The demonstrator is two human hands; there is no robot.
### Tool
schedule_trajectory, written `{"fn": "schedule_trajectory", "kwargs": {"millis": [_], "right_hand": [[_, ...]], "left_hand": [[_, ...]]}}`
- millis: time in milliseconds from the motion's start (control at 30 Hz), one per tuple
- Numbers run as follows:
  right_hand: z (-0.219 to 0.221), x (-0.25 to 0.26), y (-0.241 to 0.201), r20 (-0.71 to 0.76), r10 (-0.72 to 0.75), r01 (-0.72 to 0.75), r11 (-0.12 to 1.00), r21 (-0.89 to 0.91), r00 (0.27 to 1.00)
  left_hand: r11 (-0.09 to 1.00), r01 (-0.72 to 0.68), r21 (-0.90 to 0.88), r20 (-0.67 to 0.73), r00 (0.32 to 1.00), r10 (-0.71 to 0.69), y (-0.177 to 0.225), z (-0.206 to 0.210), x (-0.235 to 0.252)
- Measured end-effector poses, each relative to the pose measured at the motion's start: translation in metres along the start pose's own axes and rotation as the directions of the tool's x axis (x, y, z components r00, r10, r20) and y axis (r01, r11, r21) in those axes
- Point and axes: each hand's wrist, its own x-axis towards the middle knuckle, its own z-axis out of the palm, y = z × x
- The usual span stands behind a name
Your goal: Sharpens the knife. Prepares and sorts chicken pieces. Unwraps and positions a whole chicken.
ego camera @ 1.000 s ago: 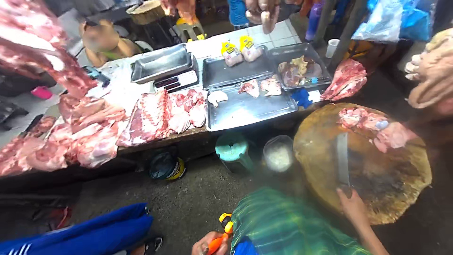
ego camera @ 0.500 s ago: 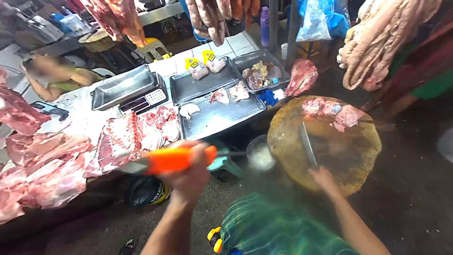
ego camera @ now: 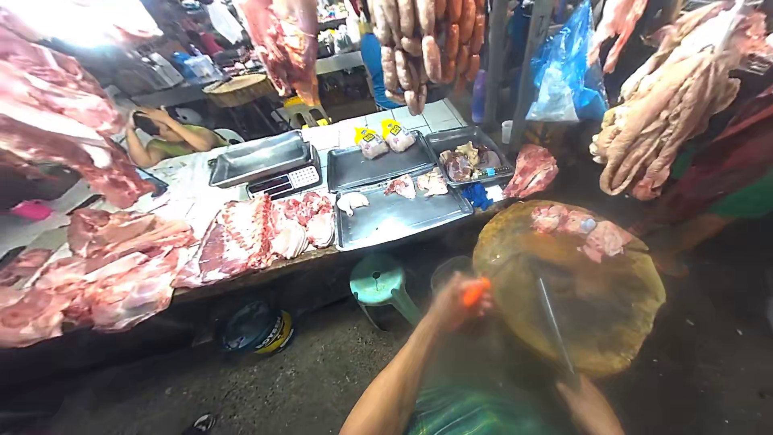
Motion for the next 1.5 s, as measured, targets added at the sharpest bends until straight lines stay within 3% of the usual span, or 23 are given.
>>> {"fn": "schedule_trajectory", "kwargs": {"millis": [100, 167, 233, 333, 433, 500, 600, 667, 800, 900, 967, 1133, 1200, 1367, 1400, 1433, 1500], "right_hand": [[0.009, -0.003, -0.005, -0.028, 0.071, -0.072, 0.997, -0.013, 0.997], [0.014, 0.005, -0.012, -0.071, 0.104, -0.106, 0.994, -0.025, 0.992], [0.02, 0.013, -0.017, -0.123, 0.085, -0.088, 0.996, -0.019, 0.989], [0.034, 0.001, -0.033, -0.183, 0.024, -0.001, 0.992, 0.126, 0.983], [0.047, -0.029, -0.049, -0.274, -0.03, 0.091, 0.972, 0.214, 0.961], [0.059, -0.048, -0.059, -0.36, -0.113, 0.198, 0.958, 0.208, 0.926], [0.088, -0.072, -0.07, -0.462, -0.271, 0.381, 0.91, 0.162, 0.844], [0.107, -0.081, -0.08, -0.488, -0.386, 0.489, 0.866, 0.099, 0.783], [0.129, -0.089, -0.1, -0.431, -0.592, 0.653, 0.757, -0.008, 0.681], [0.137, -0.081, -0.106, -0.412, -0.705, 0.744, 0.662, -0.09, 0.577], [0.139, -0.073, -0.113, -0.365, -0.766, 0.779, 0.609, -0.149, 0.529], [0.132, -0.078, -0.144, -0.196, -0.695, 0.649, 0.718, -0.251, 0.692], [0.121, -0.093, -0.166, -0.212, -0.684, 0.636, 0.728, -0.255, 0.698], [0.114, -0.108, -0.195, -0.453, -0.804, 0.833, 0.515, -0.204, 0.386], [0.121, -0.101, -0.187, -0.447, -0.8, 0.822, 0.529, -0.209, 0.402], [0.127, -0.093, -0.174, -0.389, -0.773, 0.764, 0.606, -0.219, 0.502], [0.131, -0.079, -0.146, -0.145, -0.567, 0.513, 0.807, -0.292, 0.811]], "left_hand": [[0.948, 0.311, 0.071, 0.044, 0.948, -0.314, -0.009, -0.025, 0.002], [0.828, 0.51, 0.235, -0.048, 0.857, -0.514, -0.021, -0.036, 0.013], [0.681, 0.599, 0.422, -0.204, 0.794, -0.572, -0.038, -0.047, 0.022], [0.424, 0.516, 0.744, -0.323, 0.834, -0.448, -0.041, -0.059, 0.014], [0.401, 0.315, 0.86, -0.232, 0.942, -0.242, -0.044, -0.091, -0.017], [0.393, 0.287, 0.873, -0.247, 0.957, -0.151, -0.037, -0.12, -0.032], [0.286, 0.357, 0.889, -0.378, 0.925, 0.02, -0.021, -0.151, -0.045], [0.207, 0.423, 0.882, -0.459, 0.87, 0.181, -0.003, -0.161, -0.046], [0.173, 0.302, 0.937, -0.345, 0.733, 0.586, 0.008, -0.188, -0.031], [0.314, 0.3, 0.901, -0.424, 0.763, 0.488, 0.03, -0.192, -0.022], [0.391, 0.253, 0.885, -0.436, 0.743, 0.508, 0.035, -0.202, -0.017], [0.396, 0.188, 0.899, -0.4, 0.723, 0.564, 0.037, -0.209, -0.008], [0.402, 0.147, 0.904, -0.38, 0.708, 0.595, 0.042, -0.205, -0.001], [0.411, 0.07, 0.909, -0.36, 0.63, 0.688, 0.048, -0.195, 0.014], [0.411, 0.073, 0.909, -0.364, 0.622, 0.693, 0.046, -0.197, 0.015], [0.409, 0.082, 0.909, -0.367, 0.62, 0.693, 0.045, -0.198, 0.015], [0.405, 0.122, 0.906, -0.387, 0.624, 0.679, 0.049, -0.2, 0.014]]}}
